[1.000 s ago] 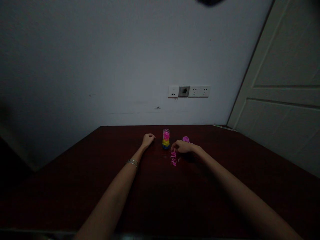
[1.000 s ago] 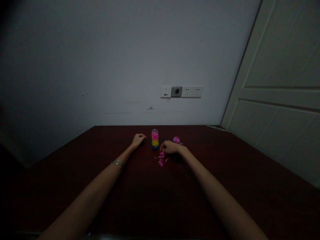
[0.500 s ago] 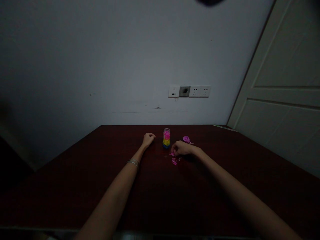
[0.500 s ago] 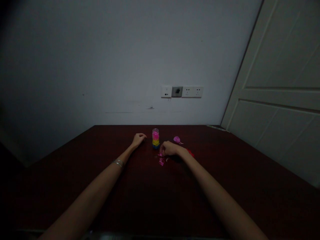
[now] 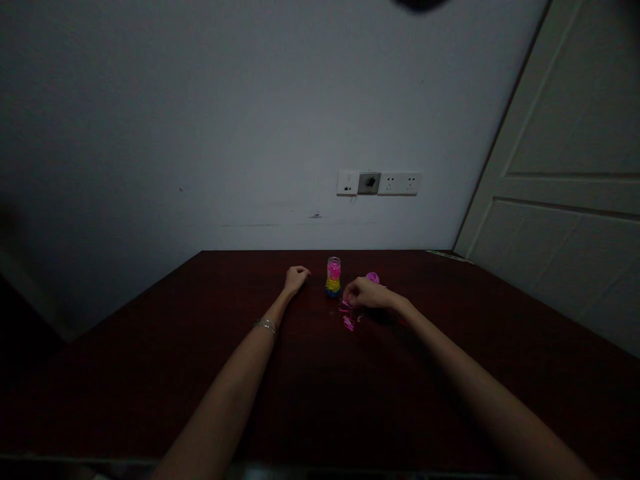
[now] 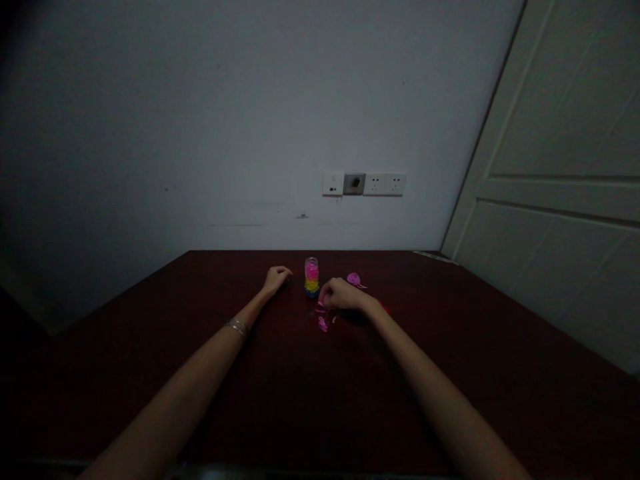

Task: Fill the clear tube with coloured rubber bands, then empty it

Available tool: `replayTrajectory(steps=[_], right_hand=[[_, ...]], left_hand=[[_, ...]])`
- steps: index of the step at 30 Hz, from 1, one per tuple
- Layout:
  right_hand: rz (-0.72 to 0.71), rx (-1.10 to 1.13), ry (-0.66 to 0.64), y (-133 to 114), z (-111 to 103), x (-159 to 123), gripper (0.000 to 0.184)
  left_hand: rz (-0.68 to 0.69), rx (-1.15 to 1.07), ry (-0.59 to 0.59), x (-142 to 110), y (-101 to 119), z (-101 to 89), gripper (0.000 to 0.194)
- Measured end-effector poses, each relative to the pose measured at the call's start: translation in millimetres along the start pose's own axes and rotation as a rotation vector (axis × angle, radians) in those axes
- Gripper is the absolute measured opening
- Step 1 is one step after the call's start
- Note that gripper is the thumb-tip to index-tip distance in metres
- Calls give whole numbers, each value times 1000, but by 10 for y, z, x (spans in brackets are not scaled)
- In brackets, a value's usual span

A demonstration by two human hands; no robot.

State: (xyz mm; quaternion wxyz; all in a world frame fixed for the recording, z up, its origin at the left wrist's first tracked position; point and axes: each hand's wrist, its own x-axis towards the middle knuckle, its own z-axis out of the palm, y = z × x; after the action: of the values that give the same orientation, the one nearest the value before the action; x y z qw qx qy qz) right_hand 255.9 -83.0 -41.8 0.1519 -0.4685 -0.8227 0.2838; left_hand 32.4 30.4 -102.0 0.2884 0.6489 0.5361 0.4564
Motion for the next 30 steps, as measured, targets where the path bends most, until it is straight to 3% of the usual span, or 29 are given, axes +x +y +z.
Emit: replayTrajectory(steps=[8, 15, 22, 30], right_hand=[[-65, 222, 181, -185, -347, -22, 21], [-105, 154, 260, -325, -687, 260, 23], [-88, 42, 304, -386, -686, 575, 21], [-81, -142, 267, -435, -598, 592, 23]], left_hand=[[-4, -47, 6, 43, -46, 18, 18], [-14, -48, 8, 53, -59, 17, 19], [-32, -56, 11, 60, -71, 15, 20], [-7, -95, 9, 41, -60, 17, 20]])
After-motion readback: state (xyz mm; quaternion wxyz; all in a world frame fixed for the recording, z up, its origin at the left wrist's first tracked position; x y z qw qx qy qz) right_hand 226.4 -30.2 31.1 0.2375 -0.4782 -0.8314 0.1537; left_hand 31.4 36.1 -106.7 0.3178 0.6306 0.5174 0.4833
